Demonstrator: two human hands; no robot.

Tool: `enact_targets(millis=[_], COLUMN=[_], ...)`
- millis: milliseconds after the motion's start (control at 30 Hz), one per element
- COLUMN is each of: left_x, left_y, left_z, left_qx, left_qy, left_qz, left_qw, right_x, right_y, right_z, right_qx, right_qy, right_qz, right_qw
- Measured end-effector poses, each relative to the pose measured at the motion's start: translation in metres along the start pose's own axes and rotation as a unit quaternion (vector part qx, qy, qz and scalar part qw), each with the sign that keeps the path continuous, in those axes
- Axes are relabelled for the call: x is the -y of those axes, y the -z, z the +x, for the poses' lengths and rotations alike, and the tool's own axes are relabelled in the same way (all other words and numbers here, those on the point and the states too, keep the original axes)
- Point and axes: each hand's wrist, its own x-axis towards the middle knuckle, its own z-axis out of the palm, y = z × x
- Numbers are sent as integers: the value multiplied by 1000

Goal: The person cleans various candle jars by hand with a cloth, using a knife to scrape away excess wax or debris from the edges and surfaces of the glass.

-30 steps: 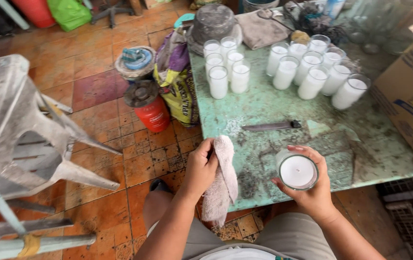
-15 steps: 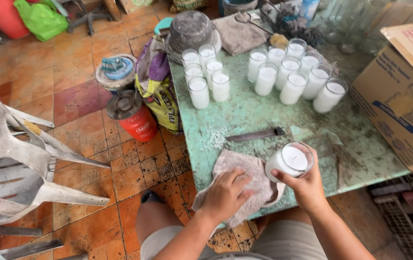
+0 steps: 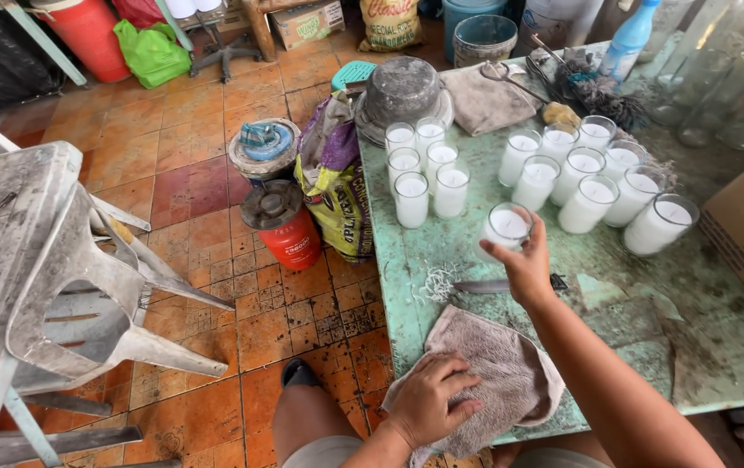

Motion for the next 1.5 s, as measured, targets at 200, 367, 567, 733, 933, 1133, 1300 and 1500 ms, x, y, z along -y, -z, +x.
enact_targets(millis=[200,367,567,733,933,1133,1300,1500], left_x=[45,152,153,138,97,85,66,58], left_y=[28,32,20,6,28,42,57,41], left_z=[31,106,158,141,93,40,15,6], left_qx=[-134,-20,92,-3,-198,-291,-301,-307], left_qy=[74,50,48,-63,-59,54,93,119], left_qz=[-353,33,168,33,-3,-28,-38,-91], left_qw=[923,998,980,997,979,955,948,940], right_x=[-23,-31,-10,-21,-22,-39,-49,-39], right_y=[-3,22,55,68,-1,-78,-108,-115], right_z=[24,6,-1,11,17,23,24,23], right_qx=[-36,-37,-73,-45,47,75,69,56], right_qy=[-86,-56,-93,-98,-106,-157,-147,-169], right_qz=[49,26,25,12,-23,5,-22,-101], right_qw=[994,997,993,994,993,985,986,979])
